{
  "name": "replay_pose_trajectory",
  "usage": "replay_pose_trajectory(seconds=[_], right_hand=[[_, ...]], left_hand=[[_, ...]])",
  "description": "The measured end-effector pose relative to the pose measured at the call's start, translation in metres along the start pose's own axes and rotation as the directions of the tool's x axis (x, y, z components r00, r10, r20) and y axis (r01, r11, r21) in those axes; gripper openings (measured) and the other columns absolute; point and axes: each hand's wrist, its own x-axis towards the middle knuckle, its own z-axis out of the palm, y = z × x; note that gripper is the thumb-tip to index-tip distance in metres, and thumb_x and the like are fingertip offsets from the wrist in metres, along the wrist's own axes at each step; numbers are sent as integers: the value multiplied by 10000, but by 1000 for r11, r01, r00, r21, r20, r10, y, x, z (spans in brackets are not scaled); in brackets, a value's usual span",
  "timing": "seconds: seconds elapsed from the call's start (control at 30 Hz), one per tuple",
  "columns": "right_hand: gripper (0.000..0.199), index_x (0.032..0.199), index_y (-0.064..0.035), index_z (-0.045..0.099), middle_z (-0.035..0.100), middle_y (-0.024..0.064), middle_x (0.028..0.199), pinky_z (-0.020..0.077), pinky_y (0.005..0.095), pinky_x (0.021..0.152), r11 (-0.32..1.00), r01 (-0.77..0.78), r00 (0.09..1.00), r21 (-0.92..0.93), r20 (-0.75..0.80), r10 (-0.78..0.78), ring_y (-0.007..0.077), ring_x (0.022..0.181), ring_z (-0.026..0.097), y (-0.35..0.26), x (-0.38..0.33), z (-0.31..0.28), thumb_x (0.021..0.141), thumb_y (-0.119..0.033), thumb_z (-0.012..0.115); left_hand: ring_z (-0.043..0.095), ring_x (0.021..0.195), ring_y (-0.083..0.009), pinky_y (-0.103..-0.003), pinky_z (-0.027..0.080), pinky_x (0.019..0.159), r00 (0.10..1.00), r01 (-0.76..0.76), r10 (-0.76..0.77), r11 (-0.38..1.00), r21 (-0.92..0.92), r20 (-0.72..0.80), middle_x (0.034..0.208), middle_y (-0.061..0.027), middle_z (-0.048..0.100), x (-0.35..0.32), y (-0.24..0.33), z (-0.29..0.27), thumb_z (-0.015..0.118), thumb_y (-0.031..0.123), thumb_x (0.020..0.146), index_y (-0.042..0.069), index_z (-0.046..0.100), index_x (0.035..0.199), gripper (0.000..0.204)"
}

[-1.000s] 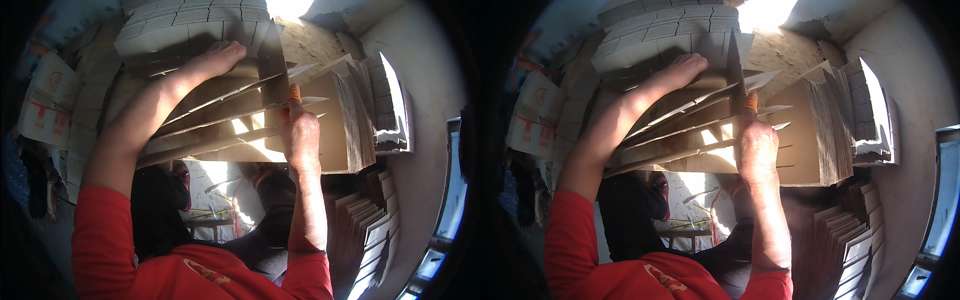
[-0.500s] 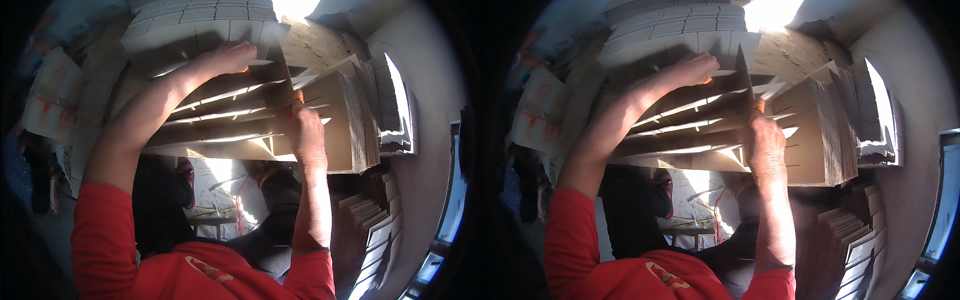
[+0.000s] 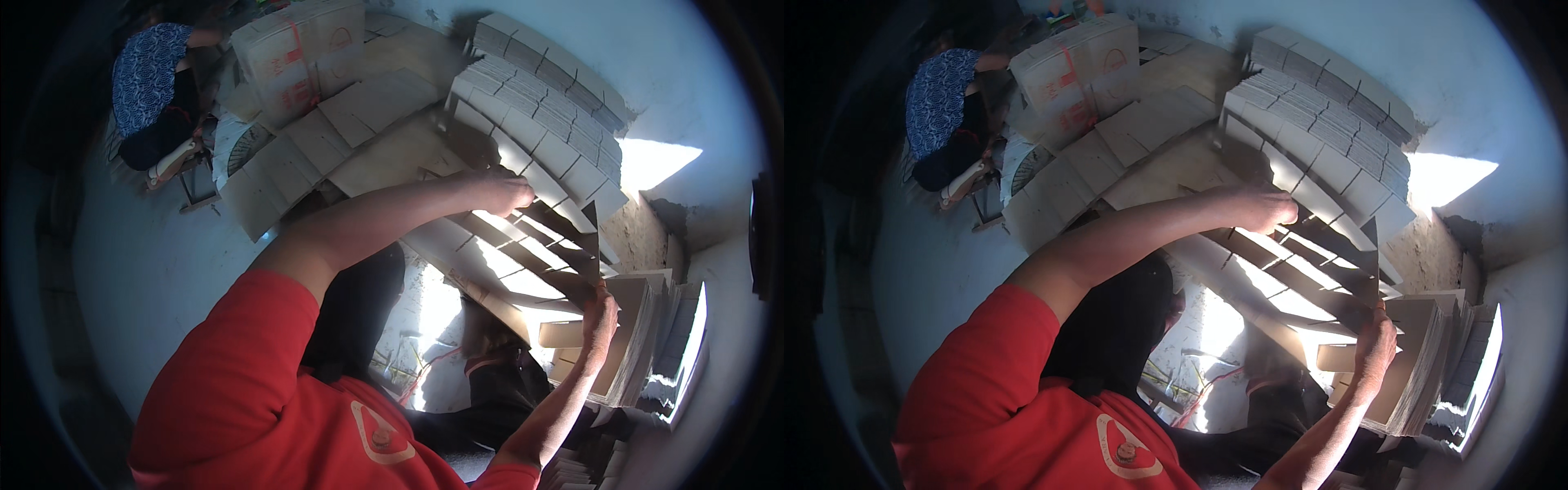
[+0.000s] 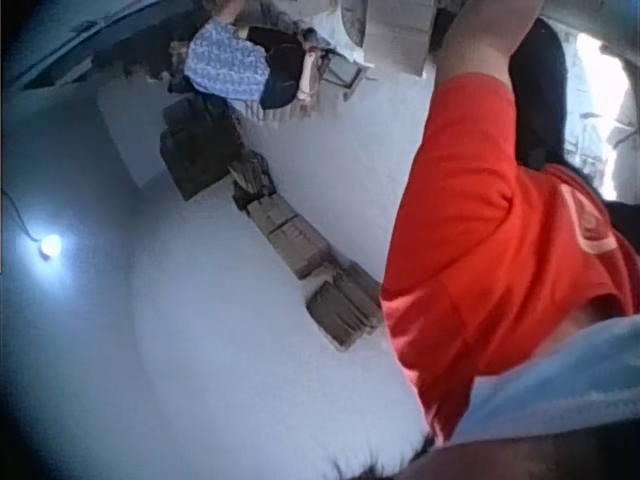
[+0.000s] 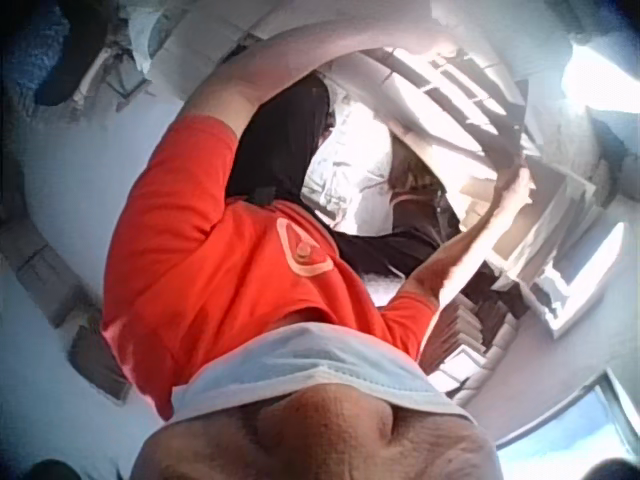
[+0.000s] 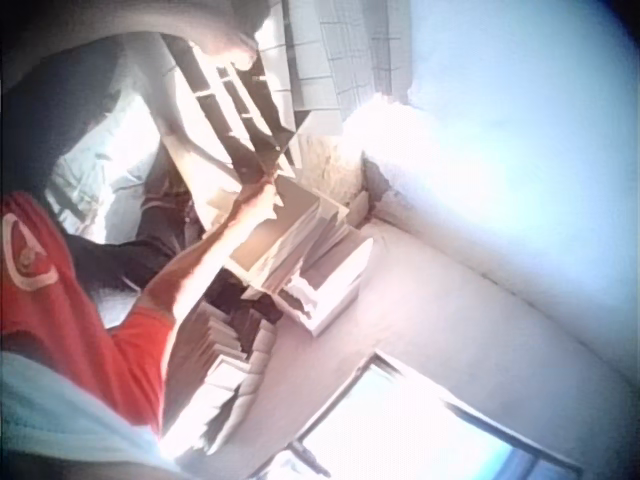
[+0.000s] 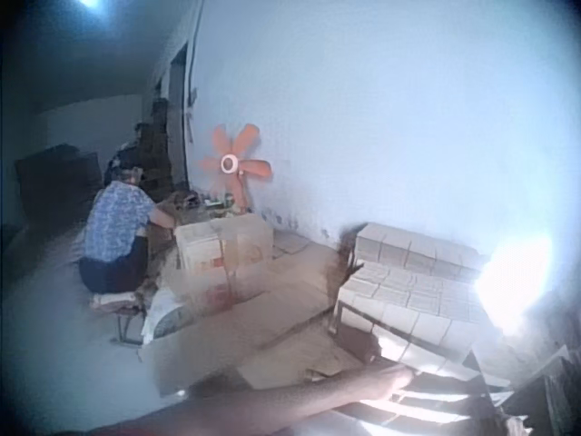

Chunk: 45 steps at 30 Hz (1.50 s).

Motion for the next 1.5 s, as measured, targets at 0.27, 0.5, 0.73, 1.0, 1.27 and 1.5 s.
replay_pose_trajectory(seconds=[0.27,0.5,0.73,1.0,1.27,1.5], right_hand=[[548,1363,-84,492,635,155,1144,462,450,843,971,-182,907,158,-353,228,354,966,600,129,-50,-22,921,-403,542],[1017,1483,-58,222,348,179,1477,306,496,1075,792,-307,949,-527,-226,218,344,1360,335,159,-84,30,704,-423,764],[631,1400,-52,382,449,164,1412,385,445,999,890,-184,913,-417,-408,-3,332,1233,486,215,-90,40,865,-291,616],[495,1277,-83,503,639,174,1150,446,461,857,966,-237,841,103,-476,257,391,1028,596,220,-86,18,1000,-457,333],[396,1279,-37,540,646,175,1159,516,349,824,987,-87,690,132,-706,155,273,978,660,136,-94,-49,942,-236,594],[574,1380,-125,483,666,105,1137,517,289,721,939,39,879,343,-459,131,167,863,646,22,-85,-131,854,-217,696]], left_hand=[[620,913,-348,-439,500,760,915,-122,168,982,144,-368,913,-173,600,-2,-37,19,576,-76,703,-1,590,864,178],[642,800,-378,-473,504,671,838,-10,112,982,191,-533,766,-192,621,-28,-33,23,583,-64,686,7,561,840,171],[611,782,-344,-457,455,698,694,-80,73,997,25,-716,724,-174,593,-69,21,6,637,1,695,-4,539,868,199],[593,902,-282,-396,448,840,663,-5,73,996,93,-745,835,-135,636,-119,20,25,678,55,751,-19,565,1028,308],[610,784,-316,-434,483,714,767,-219,139,974,-52,-626,794,-152,621,-83,46,34,667,79,785,2,575,1012,256],[639,934,-344,-402,501,826,917,-105,69,992,-69,-392,1037,-197,664,-69,63,40,704,191,777,-23,615,1133,425]])
